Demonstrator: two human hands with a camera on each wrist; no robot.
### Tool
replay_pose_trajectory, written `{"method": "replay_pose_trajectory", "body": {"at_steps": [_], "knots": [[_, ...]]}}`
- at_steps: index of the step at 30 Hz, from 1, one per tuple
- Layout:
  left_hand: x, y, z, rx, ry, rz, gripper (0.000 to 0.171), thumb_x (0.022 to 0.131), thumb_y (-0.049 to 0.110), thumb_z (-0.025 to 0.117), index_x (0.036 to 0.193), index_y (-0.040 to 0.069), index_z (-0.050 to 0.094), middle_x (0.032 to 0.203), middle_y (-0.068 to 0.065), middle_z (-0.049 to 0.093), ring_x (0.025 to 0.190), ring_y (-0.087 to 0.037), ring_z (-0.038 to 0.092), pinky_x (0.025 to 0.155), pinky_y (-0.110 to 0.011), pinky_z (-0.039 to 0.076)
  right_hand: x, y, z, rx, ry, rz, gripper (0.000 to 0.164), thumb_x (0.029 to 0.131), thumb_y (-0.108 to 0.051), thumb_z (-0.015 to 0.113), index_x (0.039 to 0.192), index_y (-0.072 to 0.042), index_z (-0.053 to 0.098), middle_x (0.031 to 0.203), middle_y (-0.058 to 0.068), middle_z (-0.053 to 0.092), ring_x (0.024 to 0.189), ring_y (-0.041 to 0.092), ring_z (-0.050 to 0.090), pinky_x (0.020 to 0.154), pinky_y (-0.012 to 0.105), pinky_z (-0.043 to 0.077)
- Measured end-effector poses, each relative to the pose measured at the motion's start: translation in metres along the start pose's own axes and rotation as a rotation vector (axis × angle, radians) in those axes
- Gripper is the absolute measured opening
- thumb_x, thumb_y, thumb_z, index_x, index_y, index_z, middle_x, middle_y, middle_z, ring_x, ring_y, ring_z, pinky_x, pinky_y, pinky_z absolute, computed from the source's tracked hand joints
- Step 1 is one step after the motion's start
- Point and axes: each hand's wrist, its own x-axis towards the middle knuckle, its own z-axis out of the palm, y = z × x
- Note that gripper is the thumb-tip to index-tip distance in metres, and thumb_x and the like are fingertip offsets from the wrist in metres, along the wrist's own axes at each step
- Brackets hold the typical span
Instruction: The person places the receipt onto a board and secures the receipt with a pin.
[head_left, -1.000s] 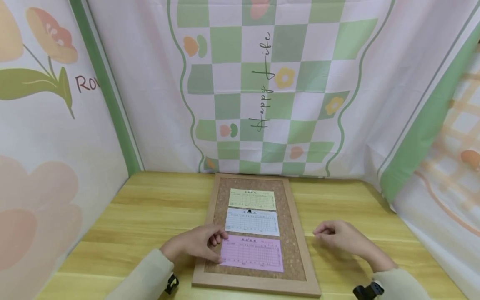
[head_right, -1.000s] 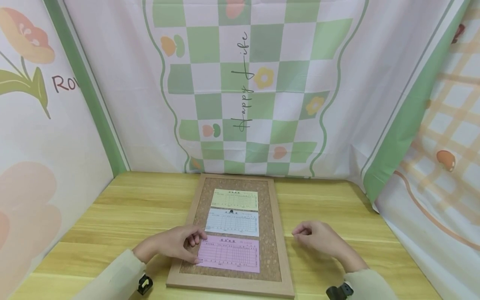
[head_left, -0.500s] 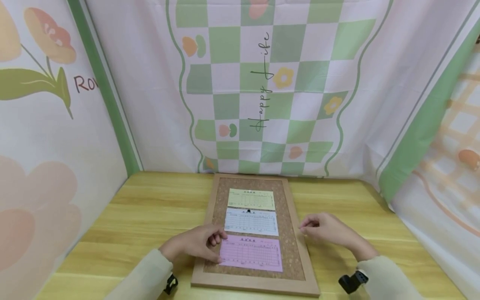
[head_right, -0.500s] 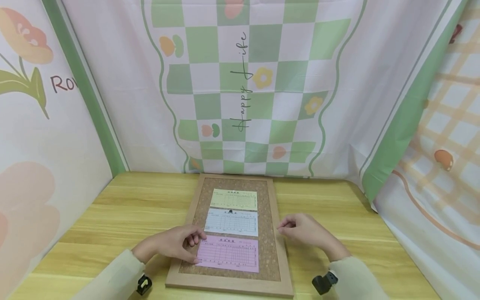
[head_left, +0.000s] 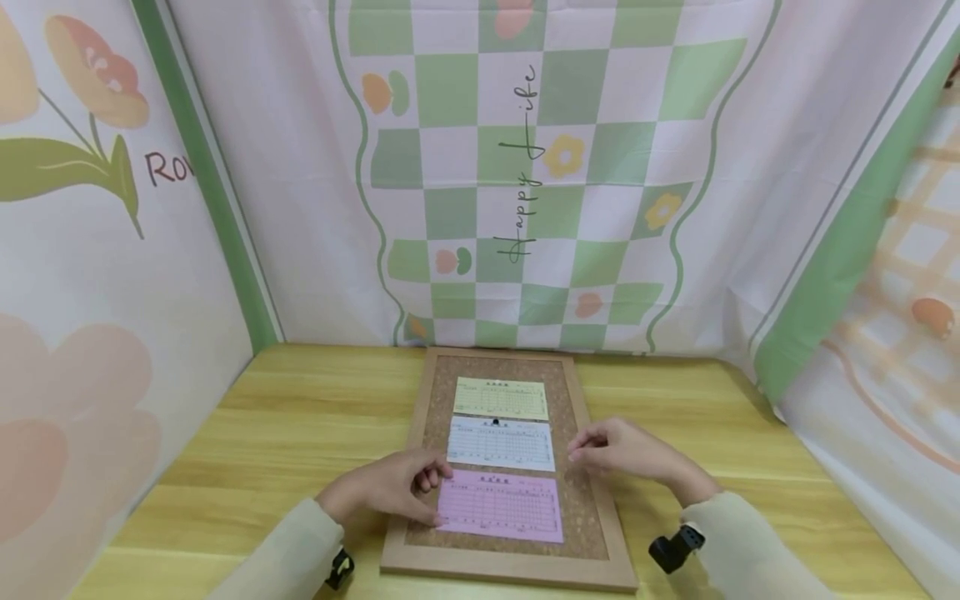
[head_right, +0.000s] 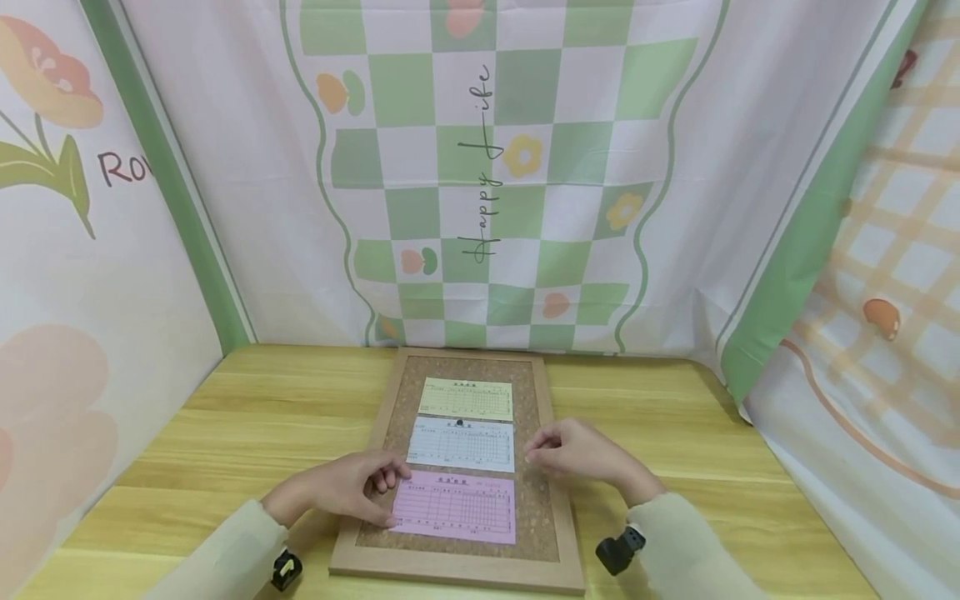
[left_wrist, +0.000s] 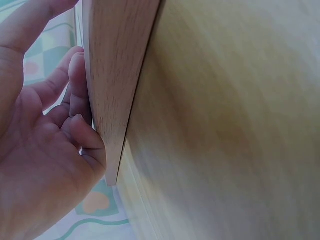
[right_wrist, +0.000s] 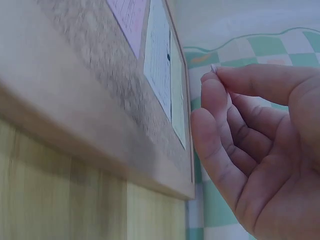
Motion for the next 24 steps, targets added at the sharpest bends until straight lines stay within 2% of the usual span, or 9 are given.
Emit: {"method": "replay_pose_trajectory", "body": {"at_steps": [7,16,24], "knots": [[-0.001,0.0,0.0,0.003,0.001,-0.006,0.05,0.079,0.015,0.085,0.121,0.005,0.059,0.096,-0.001,0.053,0.086,-0.009,0.048,0.077,-0.023,0.044,0.01,-0.002,0.009,0.079,-0.055,0.025,0.02,0.097,-0.016,0.067,0.103,0.002,0.07,0.083,0.011,0.066,0.072,0.018,0.06,0.06,0.03,0.053],[-0.001,0.001,0.0,0.013,0.005,-0.008,0.05,0.079,0.014,0.085,0.121,0.006,0.059,0.096,-0.002,0.053,0.086,-0.011,0.049,0.077,-0.024,0.044,0.023,-0.001,0.018,0.177,-0.123,0.067,0.023,0.097,-0.016,0.066,0.108,0.004,0.068,0.082,0.008,0.065,0.071,0.017,0.059,0.063,0.031,0.053],[0.0,0.0,0.001,0.012,0.003,0.001,0.051,0.079,0.014,0.085,0.121,0.005,0.058,0.096,-0.002,0.053,0.087,-0.011,0.048,0.078,-0.024,0.044,0.033,0.001,0.028,0.181,-0.147,0.087,0.026,0.096,-0.023,0.069,0.108,-0.001,0.071,0.088,0.008,0.068,0.073,0.016,0.062,0.065,0.031,0.055]]}}
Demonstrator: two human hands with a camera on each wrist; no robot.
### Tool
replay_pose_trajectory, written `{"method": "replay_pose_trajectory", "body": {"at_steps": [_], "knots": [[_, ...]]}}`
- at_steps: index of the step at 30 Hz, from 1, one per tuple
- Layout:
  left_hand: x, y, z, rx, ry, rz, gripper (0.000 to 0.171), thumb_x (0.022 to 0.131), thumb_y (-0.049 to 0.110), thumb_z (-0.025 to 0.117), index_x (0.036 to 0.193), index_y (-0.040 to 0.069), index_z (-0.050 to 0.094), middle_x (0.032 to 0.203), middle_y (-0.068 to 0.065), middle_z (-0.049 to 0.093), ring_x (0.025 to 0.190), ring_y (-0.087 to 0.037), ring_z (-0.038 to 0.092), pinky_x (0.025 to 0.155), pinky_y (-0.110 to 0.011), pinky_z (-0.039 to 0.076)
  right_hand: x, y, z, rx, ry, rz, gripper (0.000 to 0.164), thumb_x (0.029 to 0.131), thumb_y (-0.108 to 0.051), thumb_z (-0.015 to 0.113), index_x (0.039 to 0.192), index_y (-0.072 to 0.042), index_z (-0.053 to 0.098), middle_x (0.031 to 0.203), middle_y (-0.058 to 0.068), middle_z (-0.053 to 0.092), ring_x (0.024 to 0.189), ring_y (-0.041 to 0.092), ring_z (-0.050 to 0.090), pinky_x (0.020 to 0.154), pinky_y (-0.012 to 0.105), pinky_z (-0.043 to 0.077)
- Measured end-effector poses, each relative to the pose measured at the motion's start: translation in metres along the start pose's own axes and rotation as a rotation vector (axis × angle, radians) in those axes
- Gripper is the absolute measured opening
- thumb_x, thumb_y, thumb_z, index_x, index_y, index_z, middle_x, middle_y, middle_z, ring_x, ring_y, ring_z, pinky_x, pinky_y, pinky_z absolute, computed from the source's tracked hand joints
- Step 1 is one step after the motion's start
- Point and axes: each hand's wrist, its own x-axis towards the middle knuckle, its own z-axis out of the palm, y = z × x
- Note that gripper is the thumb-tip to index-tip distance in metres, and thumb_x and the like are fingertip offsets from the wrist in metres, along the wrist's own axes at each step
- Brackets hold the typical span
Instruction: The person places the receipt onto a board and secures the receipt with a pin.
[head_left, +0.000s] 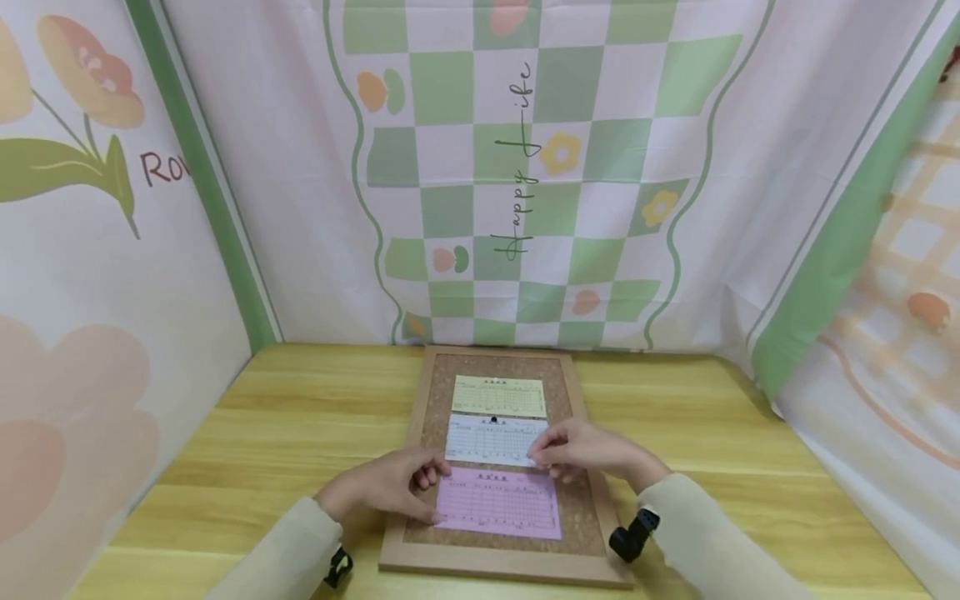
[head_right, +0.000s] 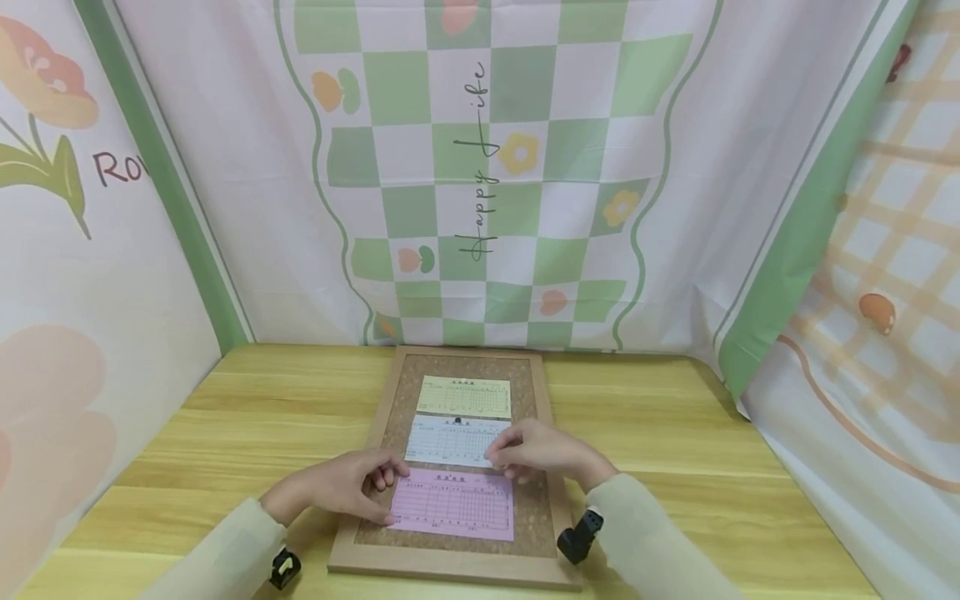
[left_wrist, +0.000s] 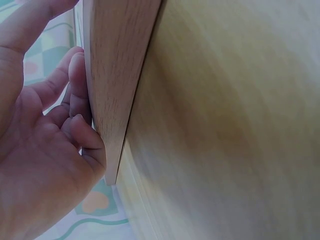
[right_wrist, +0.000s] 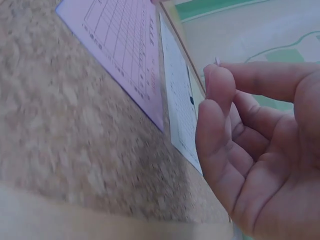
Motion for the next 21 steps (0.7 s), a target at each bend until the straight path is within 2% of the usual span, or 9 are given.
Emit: {"method": "replay_pose_trajectory", "body": {"at_steps": [7,12,21], "knots": [[0.0,0.0,0.0,-0.006,-0.001,-0.002,0.051,0.079,0.014,0.085,0.121,0.005,0.058,0.097,-0.002,0.053,0.087,-0.011,0.048,0.079,-0.024,0.044,0.012,-0.003,0.012,0.036,-0.04,-0.012,0.019,0.094,-0.019,0.07,0.103,-0.002,0.072,0.079,0.007,0.067,0.065,0.012,0.058,0.058,0.025,0.05],[0.0,0.0,0.0,0.005,0.003,-0.003,0.051,0.079,0.014,0.085,0.121,0.006,0.058,0.097,-0.002,0.053,0.087,-0.011,0.049,0.079,-0.024,0.044,0.02,-0.005,0.02,0.019,-0.043,-0.037,0.016,0.094,-0.016,0.069,0.101,-0.002,0.073,0.072,0.006,0.065,0.062,0.012,0.057,0.056,0.025,0.05],[0.0,0.001,0.0,0.007,0.006,0.002,0.051,0.079,0.015,0.085,0.121,0.005,0.059,0.096,-0.002,0.054,0.086,-0.011,0.049,0.078,-0.024,0.044,0.029,-0.011,0.031,-0.012,-0.021,-0.036,0.012,0.094,-0.014,0.069,0.099,-0.004,0.074,0.073,0.008,0.066,0.063,0.014,0.061,0.06,0.029,0.054]]}}
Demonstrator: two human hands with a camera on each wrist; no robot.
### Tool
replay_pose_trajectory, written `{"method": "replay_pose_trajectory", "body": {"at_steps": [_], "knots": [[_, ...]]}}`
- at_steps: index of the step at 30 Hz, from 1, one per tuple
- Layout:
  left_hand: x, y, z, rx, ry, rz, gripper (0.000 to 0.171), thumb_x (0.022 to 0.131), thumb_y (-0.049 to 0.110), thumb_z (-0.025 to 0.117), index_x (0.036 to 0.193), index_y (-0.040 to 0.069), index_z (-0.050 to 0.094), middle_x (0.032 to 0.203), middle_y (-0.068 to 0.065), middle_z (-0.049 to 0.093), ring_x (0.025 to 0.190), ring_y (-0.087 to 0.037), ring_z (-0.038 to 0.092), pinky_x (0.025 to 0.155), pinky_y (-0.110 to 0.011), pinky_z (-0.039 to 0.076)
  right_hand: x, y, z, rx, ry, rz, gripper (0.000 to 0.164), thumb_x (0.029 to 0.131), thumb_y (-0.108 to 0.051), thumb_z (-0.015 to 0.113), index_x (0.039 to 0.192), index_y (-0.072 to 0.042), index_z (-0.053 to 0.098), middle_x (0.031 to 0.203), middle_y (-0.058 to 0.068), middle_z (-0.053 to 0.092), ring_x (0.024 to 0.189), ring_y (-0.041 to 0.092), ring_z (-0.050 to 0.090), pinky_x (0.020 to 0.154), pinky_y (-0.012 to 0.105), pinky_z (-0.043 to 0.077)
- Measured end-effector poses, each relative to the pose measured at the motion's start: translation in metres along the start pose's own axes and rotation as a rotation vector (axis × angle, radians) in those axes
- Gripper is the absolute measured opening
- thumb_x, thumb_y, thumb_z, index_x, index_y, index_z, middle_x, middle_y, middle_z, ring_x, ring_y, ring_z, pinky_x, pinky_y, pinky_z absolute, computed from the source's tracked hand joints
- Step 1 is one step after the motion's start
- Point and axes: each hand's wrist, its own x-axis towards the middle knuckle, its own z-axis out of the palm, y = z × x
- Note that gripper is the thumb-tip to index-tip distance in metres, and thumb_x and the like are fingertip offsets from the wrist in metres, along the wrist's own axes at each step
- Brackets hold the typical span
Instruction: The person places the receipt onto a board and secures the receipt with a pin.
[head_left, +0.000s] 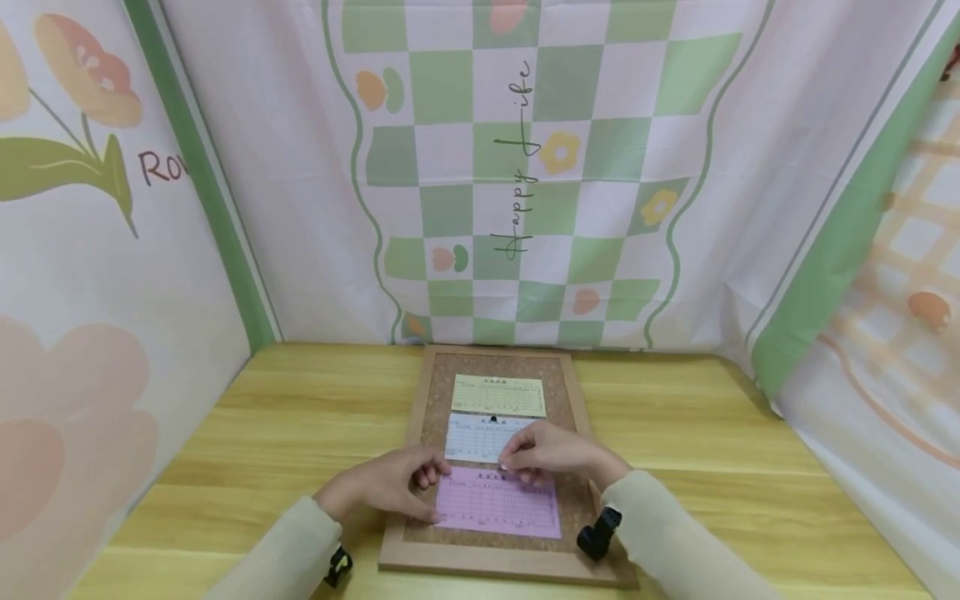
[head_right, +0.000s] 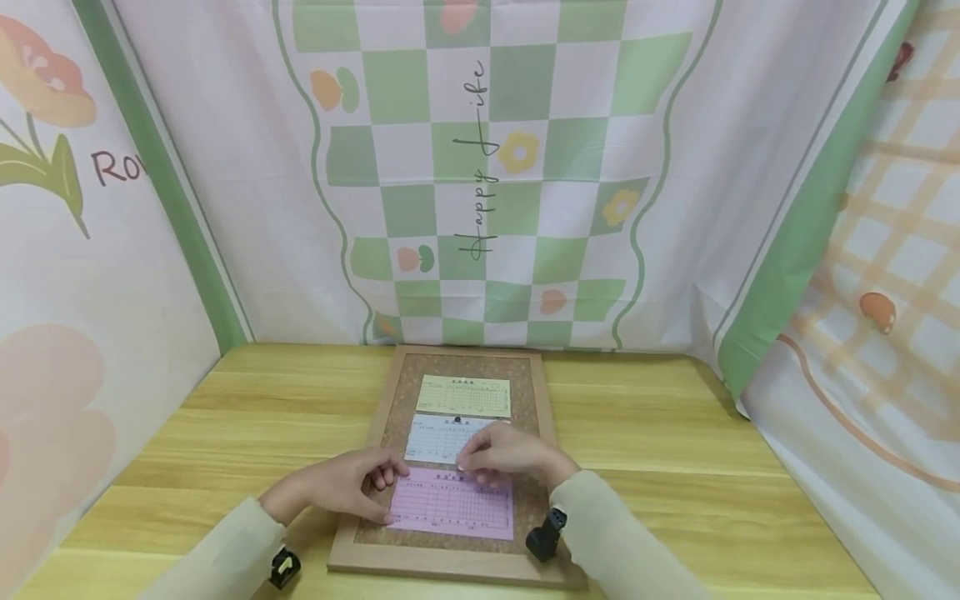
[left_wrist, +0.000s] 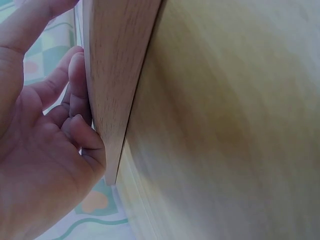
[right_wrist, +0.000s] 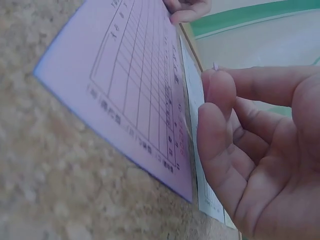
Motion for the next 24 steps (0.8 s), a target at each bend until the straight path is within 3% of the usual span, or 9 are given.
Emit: {"method": "replay_pose_trajectory", "body": {"at_steps": [9,24], "knots": [[0.001,0.0,0.0,0.005,0.005,0.012,0.051,0.079,0.014,0.085,0.121,0.005,0.059,0.095,-0.001,0.054,0.085,-0.009,0.049,0.078,-0.024,0.044,0.008,-0.007,0.006,0.005,0.005,0.045,0.013,0.092,-0.015,0.07,0.099,-0.005,0.074,0.075,0.009,0.067,0.062,0.015,0.062,0.059,0.031,0.056],[0.0,0.0,0.0,0.016,0.007,-0.001,0.05,0.079,0.016,0.085,0.12,0.006,0.059,0.095,0.0,0.055,0.086,-0.01,0.05,0.079,-0.025,0.044,0.019,0.0,0.013,-0.022,0.02,0.061,0.012,0.091,-0.015,0.072,0.097,-0.005,0.075,0.073,0.006,0.068,0.06,0.013,0.062,0.057,0.031,0.056]]}}
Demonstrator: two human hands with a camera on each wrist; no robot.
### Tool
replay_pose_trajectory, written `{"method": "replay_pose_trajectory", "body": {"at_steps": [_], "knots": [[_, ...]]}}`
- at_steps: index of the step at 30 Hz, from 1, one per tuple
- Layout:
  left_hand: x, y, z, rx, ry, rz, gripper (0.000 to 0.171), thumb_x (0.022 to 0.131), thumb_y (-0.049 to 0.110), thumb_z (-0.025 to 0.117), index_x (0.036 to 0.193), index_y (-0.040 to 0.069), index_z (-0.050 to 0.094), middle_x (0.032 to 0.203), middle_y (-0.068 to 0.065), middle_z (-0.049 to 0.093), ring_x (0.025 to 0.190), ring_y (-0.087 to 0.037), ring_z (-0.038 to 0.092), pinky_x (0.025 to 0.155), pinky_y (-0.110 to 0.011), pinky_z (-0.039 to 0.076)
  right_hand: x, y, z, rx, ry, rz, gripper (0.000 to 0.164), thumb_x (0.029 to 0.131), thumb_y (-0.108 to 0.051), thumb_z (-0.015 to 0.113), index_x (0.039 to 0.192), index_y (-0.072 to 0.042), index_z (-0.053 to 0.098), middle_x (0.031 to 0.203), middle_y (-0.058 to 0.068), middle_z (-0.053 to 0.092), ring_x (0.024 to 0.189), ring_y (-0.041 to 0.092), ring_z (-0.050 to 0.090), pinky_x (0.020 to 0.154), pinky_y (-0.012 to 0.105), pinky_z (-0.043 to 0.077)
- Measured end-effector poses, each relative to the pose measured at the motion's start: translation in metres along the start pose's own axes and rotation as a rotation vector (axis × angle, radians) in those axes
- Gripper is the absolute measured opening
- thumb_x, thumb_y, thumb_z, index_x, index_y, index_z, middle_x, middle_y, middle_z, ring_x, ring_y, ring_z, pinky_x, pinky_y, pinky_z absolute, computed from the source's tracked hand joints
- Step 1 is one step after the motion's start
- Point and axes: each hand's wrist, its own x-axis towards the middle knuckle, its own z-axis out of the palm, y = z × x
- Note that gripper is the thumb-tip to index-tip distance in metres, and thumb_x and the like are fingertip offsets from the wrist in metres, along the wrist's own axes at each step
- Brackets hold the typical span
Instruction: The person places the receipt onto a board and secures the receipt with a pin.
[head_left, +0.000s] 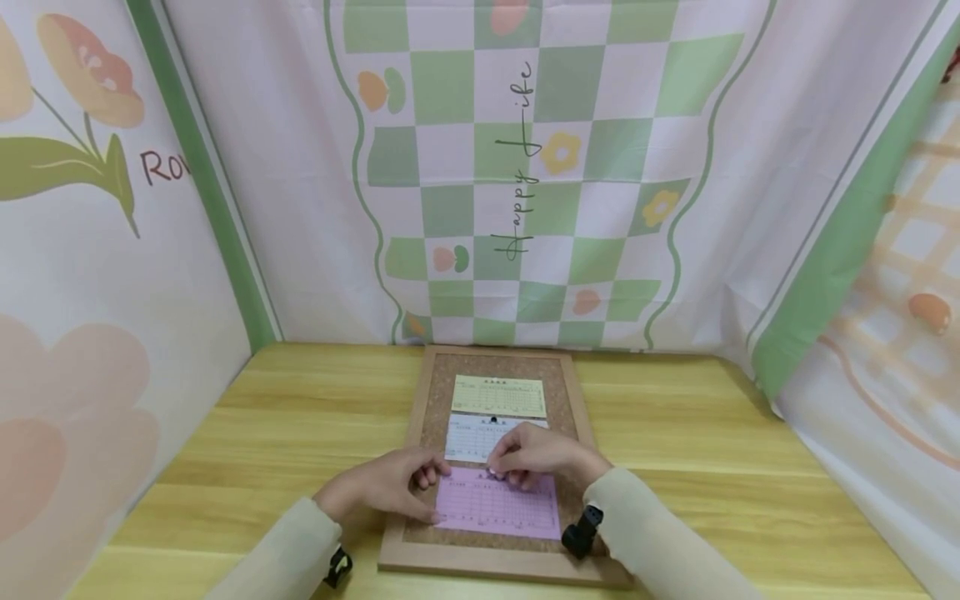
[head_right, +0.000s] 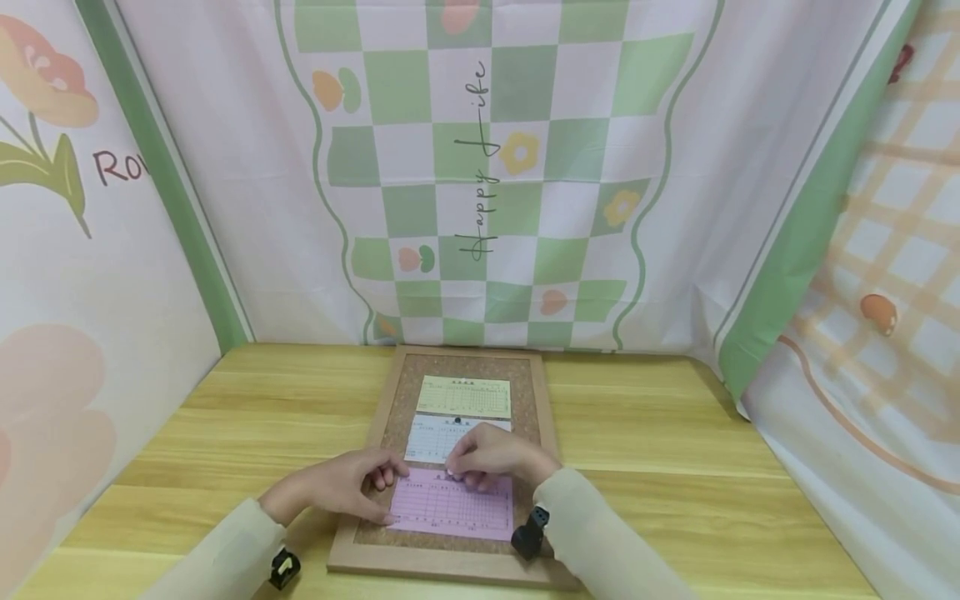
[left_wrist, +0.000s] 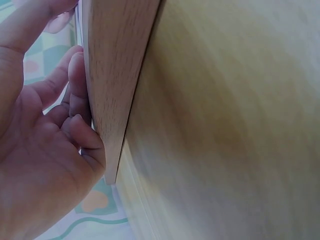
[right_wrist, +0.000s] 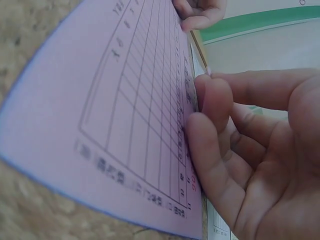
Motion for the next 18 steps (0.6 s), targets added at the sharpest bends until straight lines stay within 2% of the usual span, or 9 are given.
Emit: {"method": "replay_pose_trajectory", "body": {"at_steps": [9,18], "knots": [[-0.0001,0.0003,-0.0006,-0.001,0.001,0.005,0.05,0.079,0.017,0.085,0.12,0.006,0.059,0.095,0.0,0.054,0.086,-0.01,0.049,0.079,-0.024,0.044,0.0004,-0.0053,0.0013,-0.049,0.009,0.017,0.01,0.092,-0.015,0.072,0.096,-0.006,0.076,0.074,0.004,0.068,0.06,0.012,0.06,0.055,0.03,0.054],[0.0004,0.0,0.0006,-0.003,0.0,0.005,0.049,0.079,0.016,0.086,0.119,0.006,0.059,0.094,-0.001,0.054,0.085,-0.01,0.049,0.078,-0.024,0.044,0.0014,-0.0049,0.0023,-0.051,0.01,0.017,0.01,0.092,-0.014,0.072,0.094,-0.006,0.076,0.074,0.004,0.069,0.058,0.012,0.061,0.054,0.029,0.053]]}}
